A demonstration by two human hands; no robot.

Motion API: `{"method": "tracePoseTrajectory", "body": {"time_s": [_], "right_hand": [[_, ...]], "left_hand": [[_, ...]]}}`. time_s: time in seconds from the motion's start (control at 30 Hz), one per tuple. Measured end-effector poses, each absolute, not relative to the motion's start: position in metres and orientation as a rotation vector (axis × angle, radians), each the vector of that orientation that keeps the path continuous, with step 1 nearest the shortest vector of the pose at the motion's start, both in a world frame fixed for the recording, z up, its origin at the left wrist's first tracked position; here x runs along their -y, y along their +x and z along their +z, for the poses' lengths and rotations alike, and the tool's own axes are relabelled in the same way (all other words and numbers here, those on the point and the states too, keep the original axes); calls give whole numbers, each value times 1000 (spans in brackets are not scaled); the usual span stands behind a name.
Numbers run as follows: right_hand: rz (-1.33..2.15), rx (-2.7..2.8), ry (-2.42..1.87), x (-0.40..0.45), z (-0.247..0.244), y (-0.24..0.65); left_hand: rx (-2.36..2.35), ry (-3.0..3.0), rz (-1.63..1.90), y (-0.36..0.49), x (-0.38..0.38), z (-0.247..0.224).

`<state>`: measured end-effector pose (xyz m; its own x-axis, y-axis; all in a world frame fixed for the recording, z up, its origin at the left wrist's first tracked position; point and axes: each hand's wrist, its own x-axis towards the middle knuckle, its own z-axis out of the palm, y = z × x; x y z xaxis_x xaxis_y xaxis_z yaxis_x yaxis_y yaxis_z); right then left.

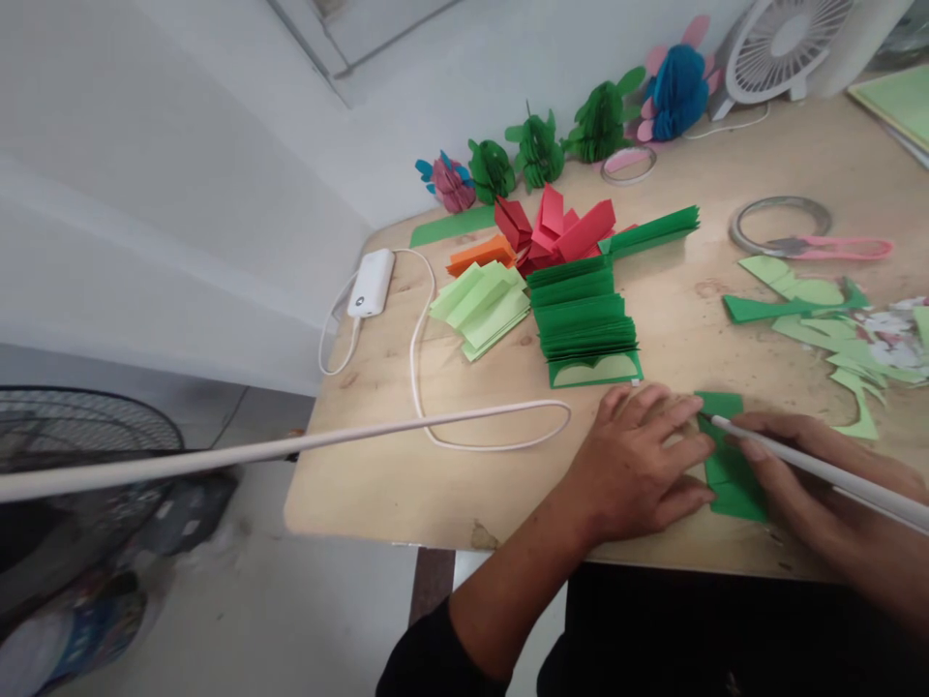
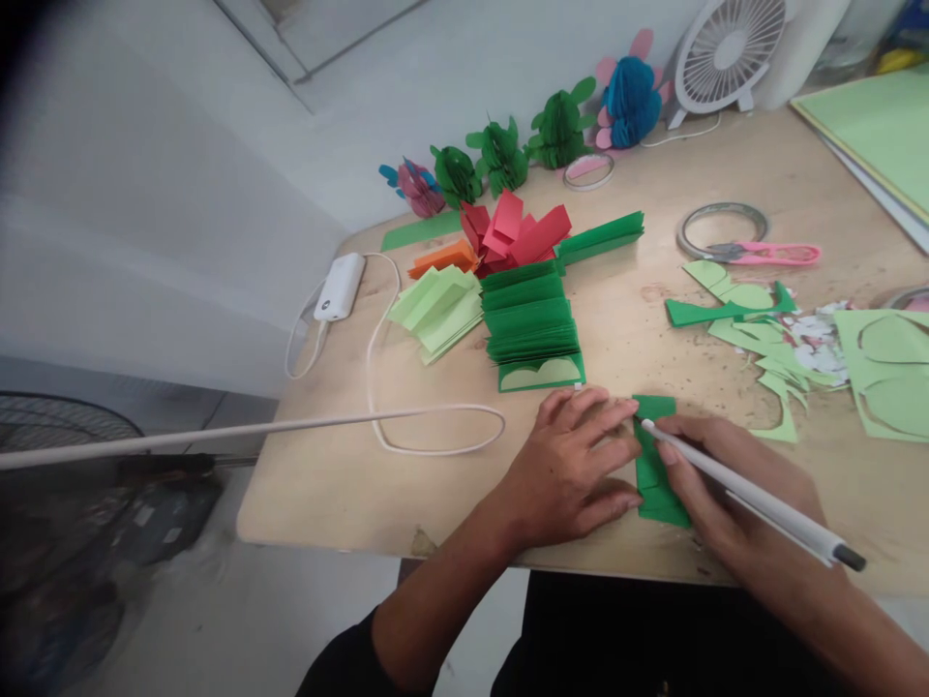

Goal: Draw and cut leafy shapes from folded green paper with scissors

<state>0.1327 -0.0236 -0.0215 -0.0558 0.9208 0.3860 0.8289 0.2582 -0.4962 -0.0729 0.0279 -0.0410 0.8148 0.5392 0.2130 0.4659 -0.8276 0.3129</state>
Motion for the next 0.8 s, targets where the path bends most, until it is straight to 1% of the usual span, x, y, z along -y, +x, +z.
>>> {"method": "tracePoseTrajectory", "body": {"time_s": [0.23, 0.8], "right_hand": [[106, 1920, -1536, 22, -24, 130], [93, 1913, -1500, 28, -36, 132]], "left_hand": [[-775, 2755, 396, -73, -28, -39], [-775, 2759, 425, -73, -28, -39]]}}
